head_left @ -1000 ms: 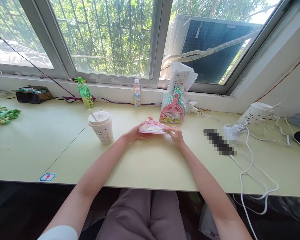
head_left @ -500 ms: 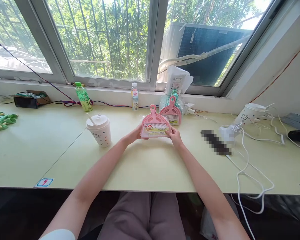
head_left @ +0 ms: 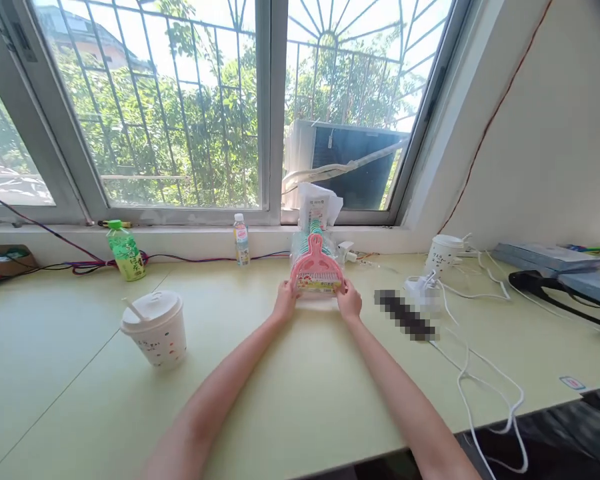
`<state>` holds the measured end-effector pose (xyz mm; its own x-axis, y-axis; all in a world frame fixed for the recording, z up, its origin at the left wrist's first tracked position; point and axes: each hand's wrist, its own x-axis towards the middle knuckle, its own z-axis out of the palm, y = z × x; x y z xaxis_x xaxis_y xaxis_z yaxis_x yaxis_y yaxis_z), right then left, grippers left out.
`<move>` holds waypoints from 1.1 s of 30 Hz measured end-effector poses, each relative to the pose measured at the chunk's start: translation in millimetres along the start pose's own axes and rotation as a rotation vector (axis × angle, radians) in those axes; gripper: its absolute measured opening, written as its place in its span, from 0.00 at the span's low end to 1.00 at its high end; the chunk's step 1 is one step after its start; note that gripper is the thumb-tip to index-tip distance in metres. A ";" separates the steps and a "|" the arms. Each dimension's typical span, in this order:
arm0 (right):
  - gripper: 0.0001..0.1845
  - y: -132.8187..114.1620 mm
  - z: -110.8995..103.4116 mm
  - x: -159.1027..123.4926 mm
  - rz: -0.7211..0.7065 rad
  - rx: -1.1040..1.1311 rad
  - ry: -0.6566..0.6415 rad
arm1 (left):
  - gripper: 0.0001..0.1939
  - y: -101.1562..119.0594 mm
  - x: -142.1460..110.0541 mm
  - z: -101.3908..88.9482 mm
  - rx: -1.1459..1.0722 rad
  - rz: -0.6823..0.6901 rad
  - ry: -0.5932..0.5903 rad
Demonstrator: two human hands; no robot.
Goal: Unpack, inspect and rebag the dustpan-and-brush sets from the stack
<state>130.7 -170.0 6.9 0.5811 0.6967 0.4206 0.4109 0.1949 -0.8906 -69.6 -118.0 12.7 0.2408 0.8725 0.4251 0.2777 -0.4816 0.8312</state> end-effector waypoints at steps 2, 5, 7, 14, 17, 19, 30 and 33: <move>0.23 9.5 8.3 12.1 -0.146 -0.083 0.015 | 0.29 -12.9 14.1 12.7 0.050 -0.033 0.143; 0.40 27.7 25.2 28.4 -0.246 -0.224 -0.038 | 0.43 -35.6 29.0 25.2 0.018 -0.030 0.242; 0.41 41.1 35.3 36.1 -0.149 -0.334 -0.131 | 0.46 -48.7 34.3 28.6 -0.032 -0.064 0.170; 0.44 55.2 39.4 39.5 -0.100 -0.359 -0.190 | 0.47 -57.0 35.2 28.9 -0.041 -0.065 0.112; 0.46 44.2 34.3 34.8 -0.076 -0.362 -0.184 | 0.49 -49.3 34.0 27.1 0.024 -0.065 0.128; 0.46 36.3 30.0 29.9 -0.070 -0.351 -0.167 | 0.49 -39.7 30.0 23.3 0.082 -0.037 0.139; 0.37 34.2 -0.9 -2.0 0.000 -0.148 0.076 | 0.21 14.6 -72.2 -26.4 0.263 0.220 0.306; 0.31 32.7 -7.1 -5.4 0.040 -0.203 0.079 | 0.18 8.4 -80.9 -38.9 0.228 0.085 0.337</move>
<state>146.0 -172.3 -23.3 0.6495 0.6434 0.4052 0.5148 0.0201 -0.8571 -122.9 -189.5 -0.8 -0.0358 0.7883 0.6142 0.4782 -0.5262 0.7032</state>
